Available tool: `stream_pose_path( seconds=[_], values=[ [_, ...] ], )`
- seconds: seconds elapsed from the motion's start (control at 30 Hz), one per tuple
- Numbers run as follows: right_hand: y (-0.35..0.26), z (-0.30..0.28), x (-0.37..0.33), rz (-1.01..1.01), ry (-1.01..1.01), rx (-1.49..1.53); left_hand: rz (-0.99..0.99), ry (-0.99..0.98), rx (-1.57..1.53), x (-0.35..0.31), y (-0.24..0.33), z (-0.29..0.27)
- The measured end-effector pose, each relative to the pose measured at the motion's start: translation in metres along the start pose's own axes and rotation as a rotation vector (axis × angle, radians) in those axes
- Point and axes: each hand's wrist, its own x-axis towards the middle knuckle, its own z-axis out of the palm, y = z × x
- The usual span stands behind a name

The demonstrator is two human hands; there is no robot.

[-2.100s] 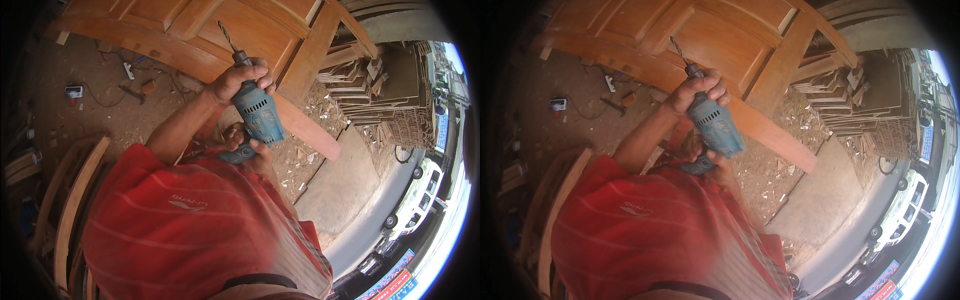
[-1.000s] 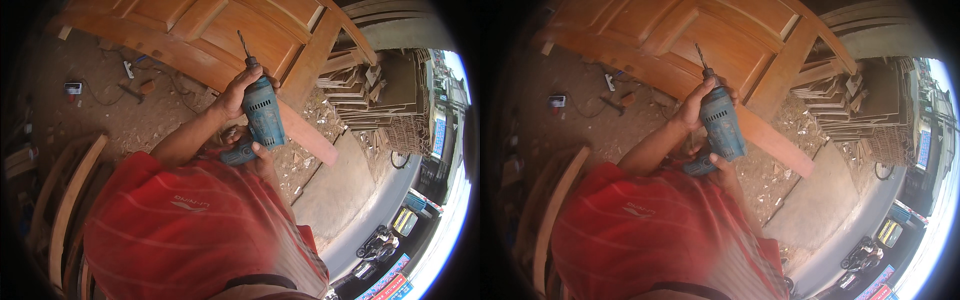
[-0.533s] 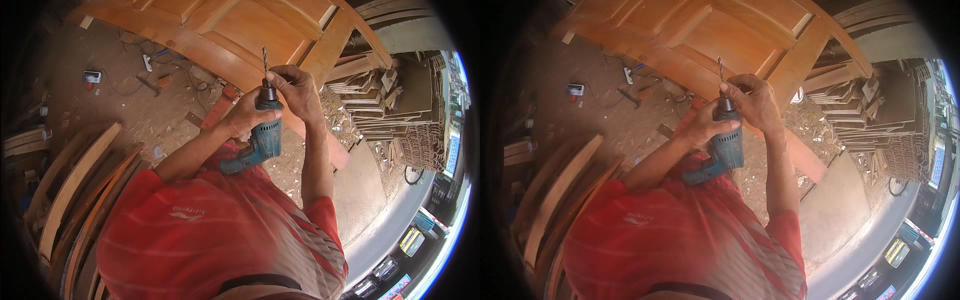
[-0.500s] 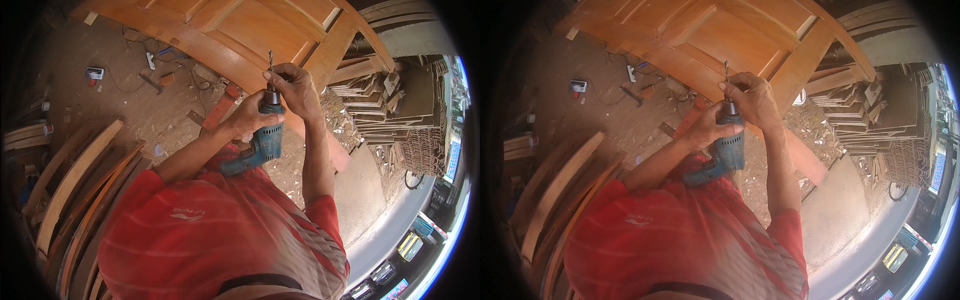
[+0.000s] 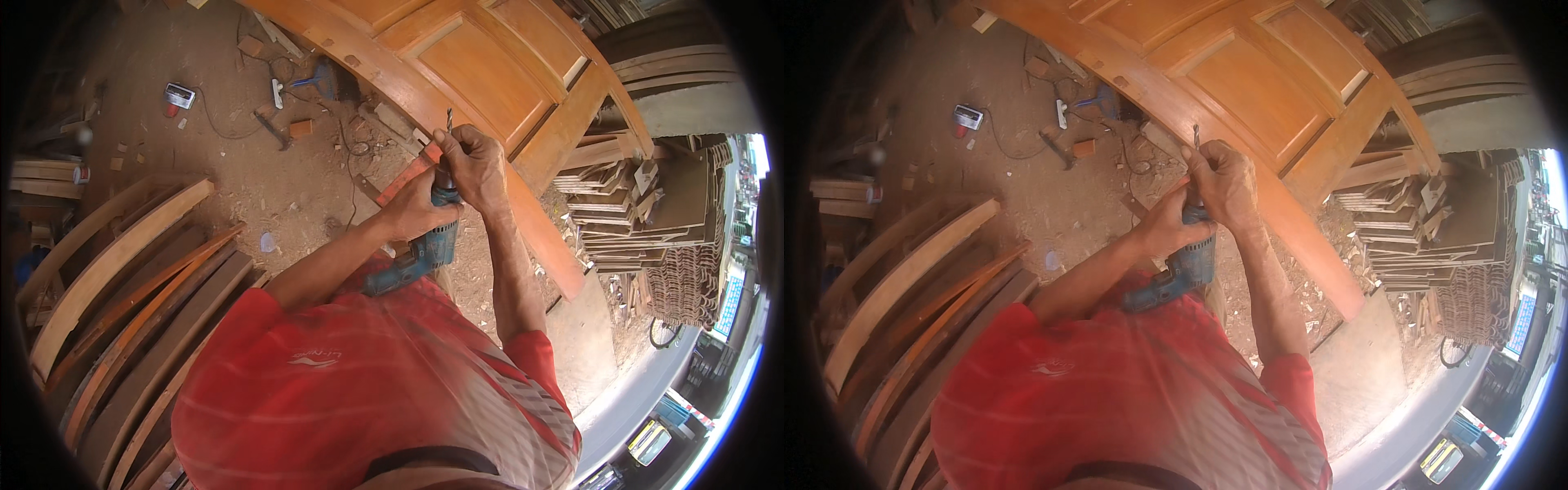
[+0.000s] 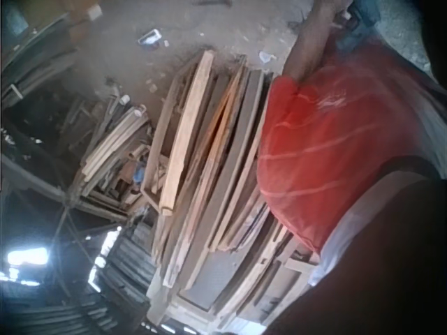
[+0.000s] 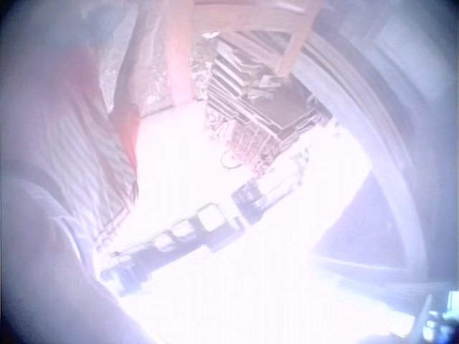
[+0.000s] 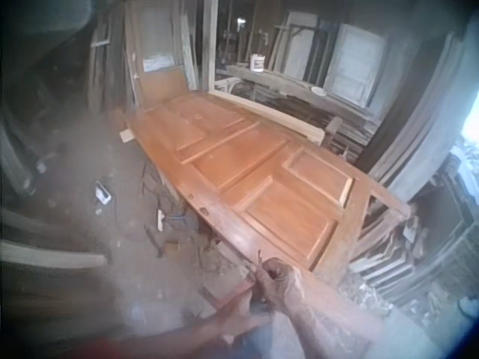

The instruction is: The person uses an electric drill to create holes in the edge of a wooden door panel, then stops to inspect and adjust the drill bit by hand.

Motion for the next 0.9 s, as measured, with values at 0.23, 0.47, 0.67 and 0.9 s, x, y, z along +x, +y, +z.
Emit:
stream_pose_path(
  seconds=[0.23,0.47,0.67,0.9],
  values=[
    [-0.04,0.071,0.014,0.028,-0.25,0.3,0.024,0.043,-0.186,-0.066,-0.01,-0.08],
    [-0.104,0.185,0.023,-0.251,-0.391,0.224,-0.002,0.234,0.129,-0.135,-0.008,-0.179],
    [-0.139,0.289,0.04,-0.374,-0.396,0.154,0.309,0.62,0.137,-0.165,-0.032,-0.233],
    [-0.181,0.372,0.084,-0.407,-0.582,0.131,0.017,0.708,0.127,-0.202,0.01,-0.3]
  ],
)
